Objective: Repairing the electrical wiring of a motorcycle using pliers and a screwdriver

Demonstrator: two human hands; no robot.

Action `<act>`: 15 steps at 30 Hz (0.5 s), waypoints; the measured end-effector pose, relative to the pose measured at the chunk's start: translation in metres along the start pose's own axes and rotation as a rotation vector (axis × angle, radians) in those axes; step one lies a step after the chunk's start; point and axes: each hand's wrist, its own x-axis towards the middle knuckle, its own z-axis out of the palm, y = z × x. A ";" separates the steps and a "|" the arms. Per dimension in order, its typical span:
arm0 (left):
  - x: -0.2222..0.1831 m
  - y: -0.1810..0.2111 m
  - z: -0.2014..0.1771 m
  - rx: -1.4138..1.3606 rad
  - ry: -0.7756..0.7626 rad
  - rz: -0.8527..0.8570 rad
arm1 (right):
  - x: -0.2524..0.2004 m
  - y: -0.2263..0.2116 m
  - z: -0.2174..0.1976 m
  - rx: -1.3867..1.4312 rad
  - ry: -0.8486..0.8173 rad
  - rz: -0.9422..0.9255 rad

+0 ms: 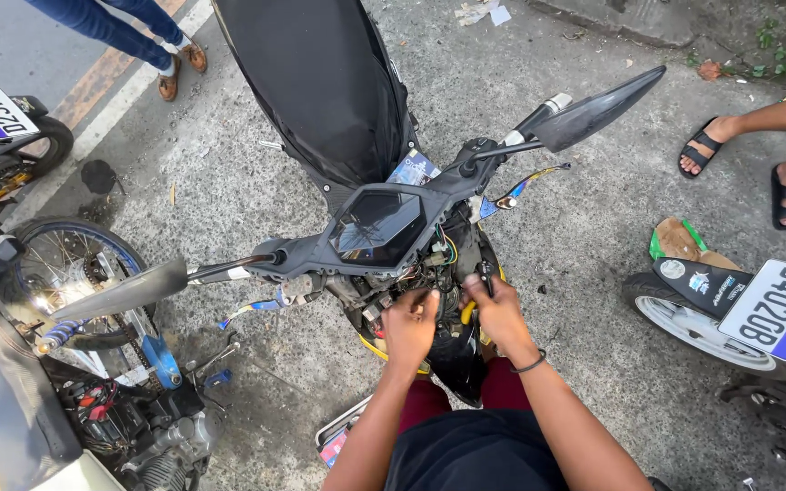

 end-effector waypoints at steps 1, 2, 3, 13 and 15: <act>-0.001 0.009 0.003 -0.157 -0.109 -0.261 | 0.000 0.003 -0.006 0.048 -0.006 0.069; -0.002 0.011 0.013 -0.156 -0.106 -0.263 | -0.017 -0.034 -0.005 0.047 -0.009 0.070; -0.003 0.014 0.023 -0.409 -0.094 -0.450 | -0.033 -0.072 -0.004 0.015 -0.043 0.111; -0.019 0.032 0.010 -0.007 0.160 0.128 | -0.019 0.035 -0.080 0.461 0.048 0.478; -0.002 0.057 0.000 0.136 0.123 0.206 | -0.027 0.015 -0.079 0.598 -0.043 0.556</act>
